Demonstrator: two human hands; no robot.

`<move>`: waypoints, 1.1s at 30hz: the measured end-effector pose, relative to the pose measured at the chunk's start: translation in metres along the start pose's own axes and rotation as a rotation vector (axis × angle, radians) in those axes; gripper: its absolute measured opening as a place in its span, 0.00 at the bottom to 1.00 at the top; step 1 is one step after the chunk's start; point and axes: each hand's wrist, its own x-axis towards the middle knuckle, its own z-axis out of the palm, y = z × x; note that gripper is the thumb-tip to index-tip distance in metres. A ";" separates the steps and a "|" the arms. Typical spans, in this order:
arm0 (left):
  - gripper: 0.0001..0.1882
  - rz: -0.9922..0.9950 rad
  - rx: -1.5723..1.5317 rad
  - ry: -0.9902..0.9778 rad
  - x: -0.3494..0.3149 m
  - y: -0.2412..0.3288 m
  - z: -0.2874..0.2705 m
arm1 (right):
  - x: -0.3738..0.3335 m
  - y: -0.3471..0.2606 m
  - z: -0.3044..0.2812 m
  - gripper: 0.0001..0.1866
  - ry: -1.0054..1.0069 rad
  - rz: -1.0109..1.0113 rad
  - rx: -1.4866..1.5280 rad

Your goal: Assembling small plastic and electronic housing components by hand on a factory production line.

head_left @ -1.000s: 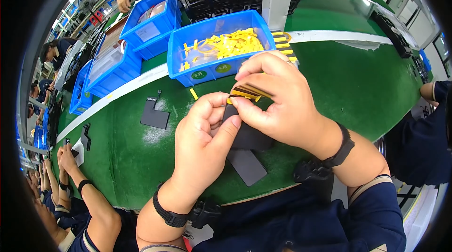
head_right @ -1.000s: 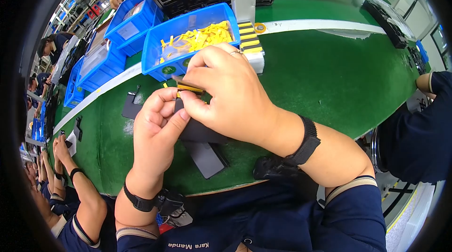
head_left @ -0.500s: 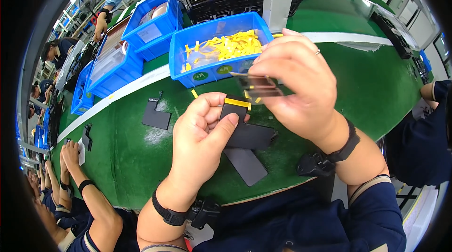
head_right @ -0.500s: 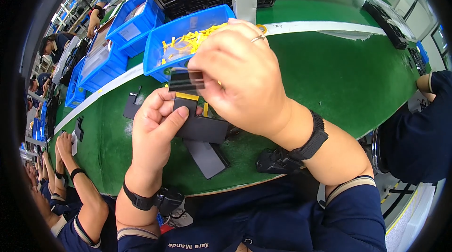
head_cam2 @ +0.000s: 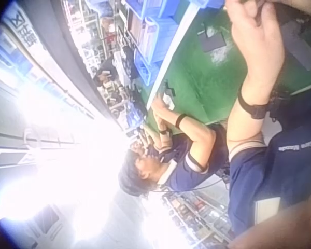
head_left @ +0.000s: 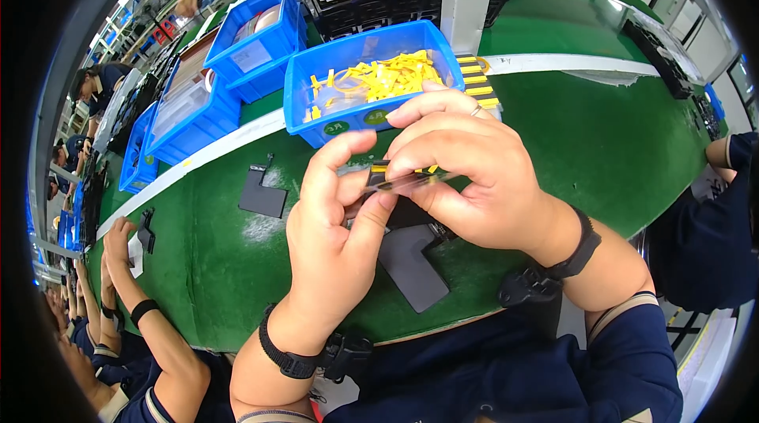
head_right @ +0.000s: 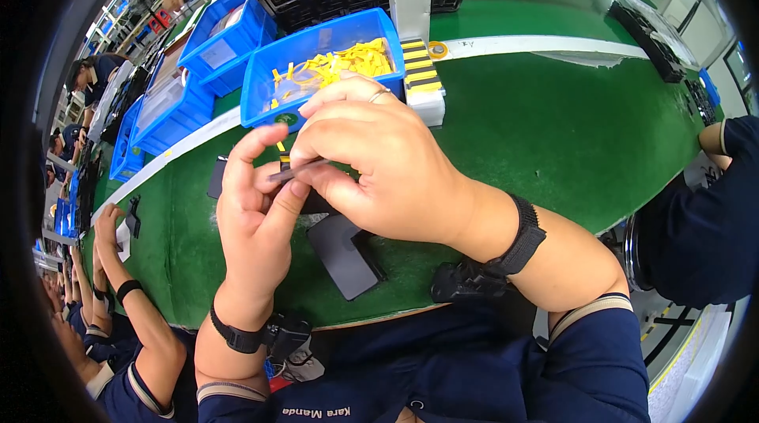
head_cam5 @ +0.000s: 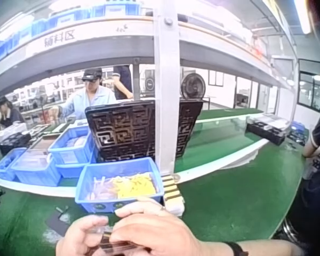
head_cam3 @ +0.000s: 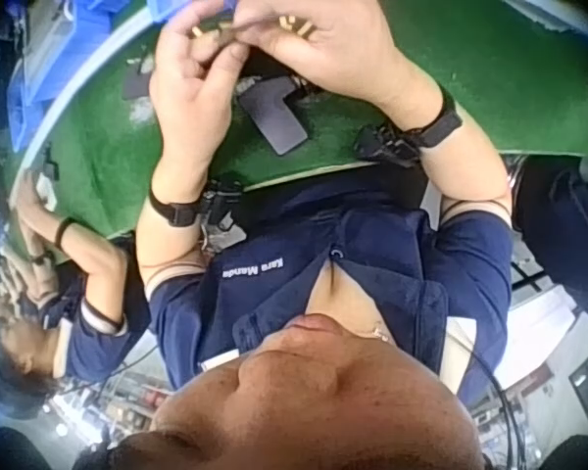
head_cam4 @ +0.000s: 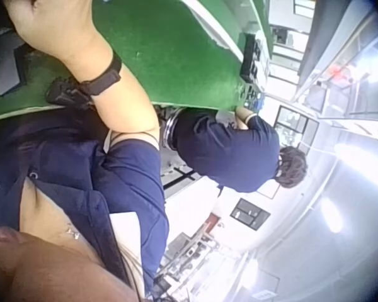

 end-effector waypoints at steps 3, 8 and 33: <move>0.20 0.021 -0.005 -0.016 0.001 0.003 -0.001 | 0.006 -0.005 -0.002 0.08 0.054 -0.080 -0.023; 0.16 -0.105 -0.293 -0.024 0.004 0.002 -0.004 | 0.001 0.001 0.002 0.08 0.238 0.070 -0.038; 0.12 -0.169 -0.283 0.014 0.004 -0.002 -0.004 | 0.001 0.025 -0.005 0.05 -0.087 0.721 0.233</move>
